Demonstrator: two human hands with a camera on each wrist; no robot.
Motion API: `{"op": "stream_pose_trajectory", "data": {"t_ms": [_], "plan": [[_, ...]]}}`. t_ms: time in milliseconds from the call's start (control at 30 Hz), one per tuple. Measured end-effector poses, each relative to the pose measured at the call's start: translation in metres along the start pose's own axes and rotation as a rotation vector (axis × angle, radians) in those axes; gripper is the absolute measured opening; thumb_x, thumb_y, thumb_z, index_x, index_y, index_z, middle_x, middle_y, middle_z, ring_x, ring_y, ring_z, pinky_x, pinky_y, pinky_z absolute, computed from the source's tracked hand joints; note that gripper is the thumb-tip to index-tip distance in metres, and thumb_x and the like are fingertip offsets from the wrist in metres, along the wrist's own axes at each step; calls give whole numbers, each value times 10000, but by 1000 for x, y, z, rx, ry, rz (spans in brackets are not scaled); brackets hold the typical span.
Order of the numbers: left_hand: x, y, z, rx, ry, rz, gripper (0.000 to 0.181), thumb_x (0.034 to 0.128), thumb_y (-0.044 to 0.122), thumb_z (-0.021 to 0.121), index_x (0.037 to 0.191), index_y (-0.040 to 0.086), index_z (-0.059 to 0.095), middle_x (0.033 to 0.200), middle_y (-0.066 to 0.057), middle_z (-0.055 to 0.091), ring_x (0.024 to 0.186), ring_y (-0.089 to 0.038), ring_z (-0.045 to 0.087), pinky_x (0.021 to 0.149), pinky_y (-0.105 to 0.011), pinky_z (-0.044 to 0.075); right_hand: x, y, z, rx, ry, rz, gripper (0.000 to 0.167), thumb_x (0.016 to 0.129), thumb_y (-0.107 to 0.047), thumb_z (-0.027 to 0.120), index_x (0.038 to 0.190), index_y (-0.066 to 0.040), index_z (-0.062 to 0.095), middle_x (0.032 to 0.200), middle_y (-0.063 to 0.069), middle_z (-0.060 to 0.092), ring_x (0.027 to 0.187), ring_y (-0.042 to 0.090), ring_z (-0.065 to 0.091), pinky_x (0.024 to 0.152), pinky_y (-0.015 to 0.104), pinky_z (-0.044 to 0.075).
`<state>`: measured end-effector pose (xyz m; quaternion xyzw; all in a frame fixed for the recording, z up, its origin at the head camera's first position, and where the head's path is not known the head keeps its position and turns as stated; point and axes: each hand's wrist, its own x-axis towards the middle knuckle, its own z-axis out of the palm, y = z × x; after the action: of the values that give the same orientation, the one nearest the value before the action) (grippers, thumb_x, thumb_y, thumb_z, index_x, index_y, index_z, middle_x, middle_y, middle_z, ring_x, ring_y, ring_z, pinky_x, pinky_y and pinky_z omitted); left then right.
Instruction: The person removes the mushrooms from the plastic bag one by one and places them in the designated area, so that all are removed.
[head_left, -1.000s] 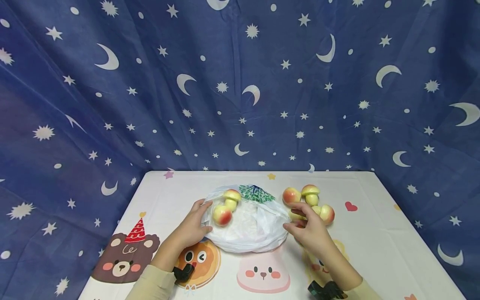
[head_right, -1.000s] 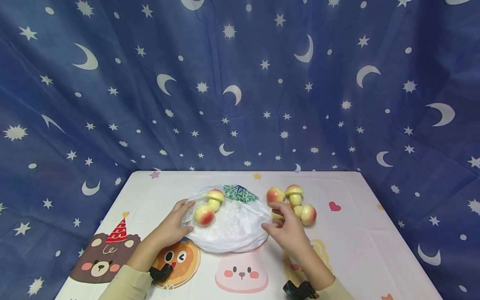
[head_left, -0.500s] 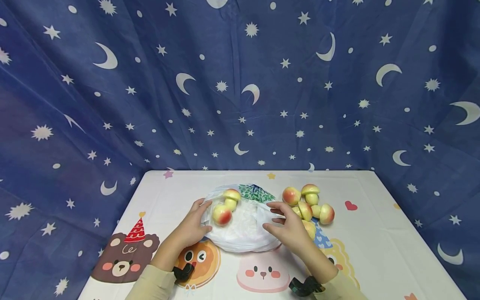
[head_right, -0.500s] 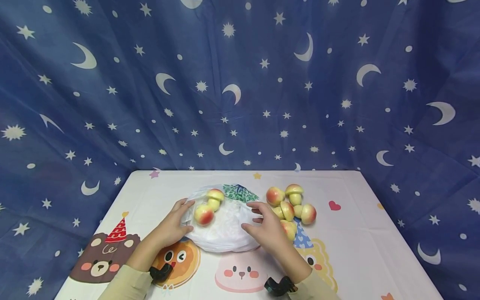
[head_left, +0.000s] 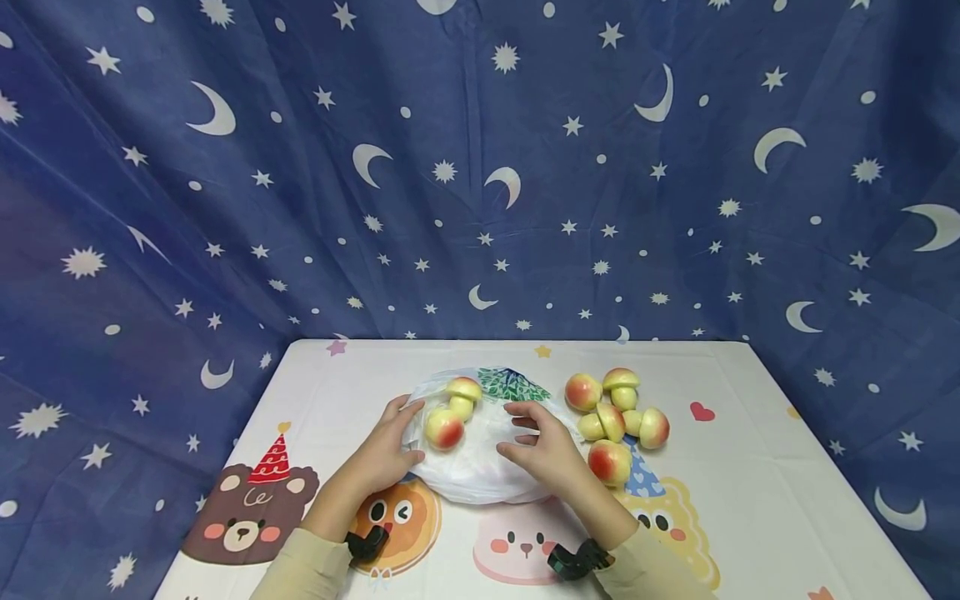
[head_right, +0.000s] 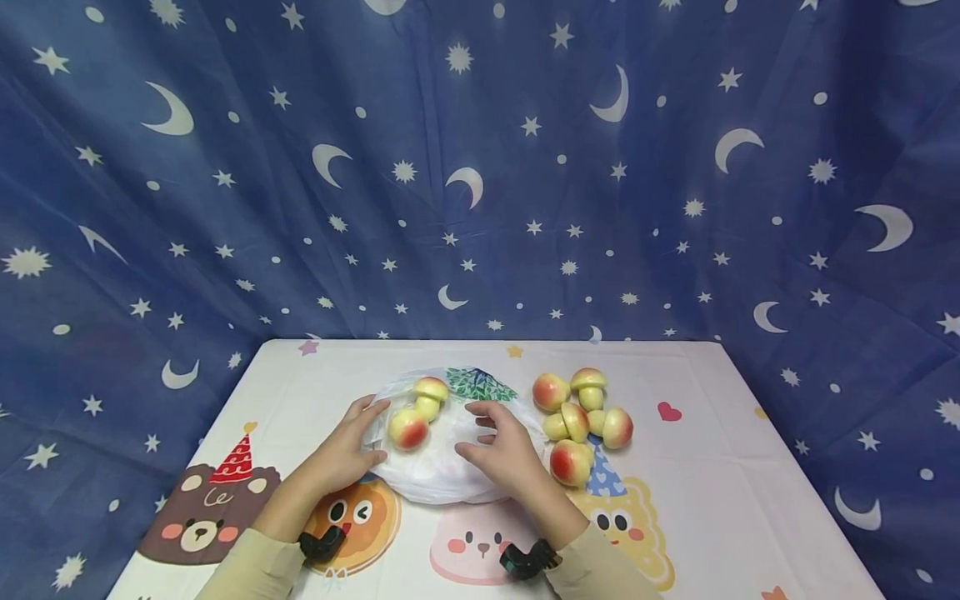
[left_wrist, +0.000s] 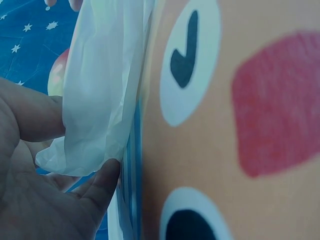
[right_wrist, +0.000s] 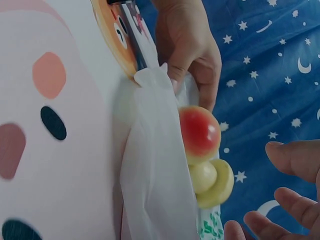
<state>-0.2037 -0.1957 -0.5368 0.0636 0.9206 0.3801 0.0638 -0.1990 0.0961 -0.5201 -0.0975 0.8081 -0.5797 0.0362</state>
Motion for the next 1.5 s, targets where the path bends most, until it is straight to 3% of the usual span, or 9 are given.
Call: {"op": "stream_pose_trajectory", "data": {"t_ms": [367,700,1000,1200,1500], "plan": [[1,-1,0,-18,-3,5,823,917,32,790,1648,89,416,1751,-163,255,1594,-443,362,1292,-636,319,10,1,21,16,-49,-14,597,850,-49,861,1405,-55,640,1457,192,648,1344,392,642,1070,491,595],[-2,1,-2,-8,12,33,822,892,18,795,1630,45,432,1733,-212,277,1581,-467,372,1291,-648,314,21,1,38,48,-93,-50,600,848,-41,858,1403,-8,633,1448,211,648,1341,434,637,1044,471,611],[-2,3,-1,-10,3,13,821,910,34,793,1642,71,423,1747,-191,263,1596,-456,356,1293,-649,309,28,3,54,35,-89,-85,568,844,-47,863,1371,-21,652,1413,162,676,1301,423,654,1006,501,623],[-1,1,-1,-6,-2,7,817,919,43,790,1647,87,420,1756,-181,249,1601,-455,349,1288,-654,315,32,4,60,16,-76,-67,558,849,-66,868,1368,-66,664,1413,106,688,1308,354,667,993,479,632],[0,-1,-1,-1,-11,6,820,930,53,786,1656,98,407,1761,-179,236,1604,-459,342,1285,-656,318,35,2,67,6,-78,-96,544,857,-82,873,1363,-74,672,1405,112,702,1292,364,682,1015,491,620]]}}
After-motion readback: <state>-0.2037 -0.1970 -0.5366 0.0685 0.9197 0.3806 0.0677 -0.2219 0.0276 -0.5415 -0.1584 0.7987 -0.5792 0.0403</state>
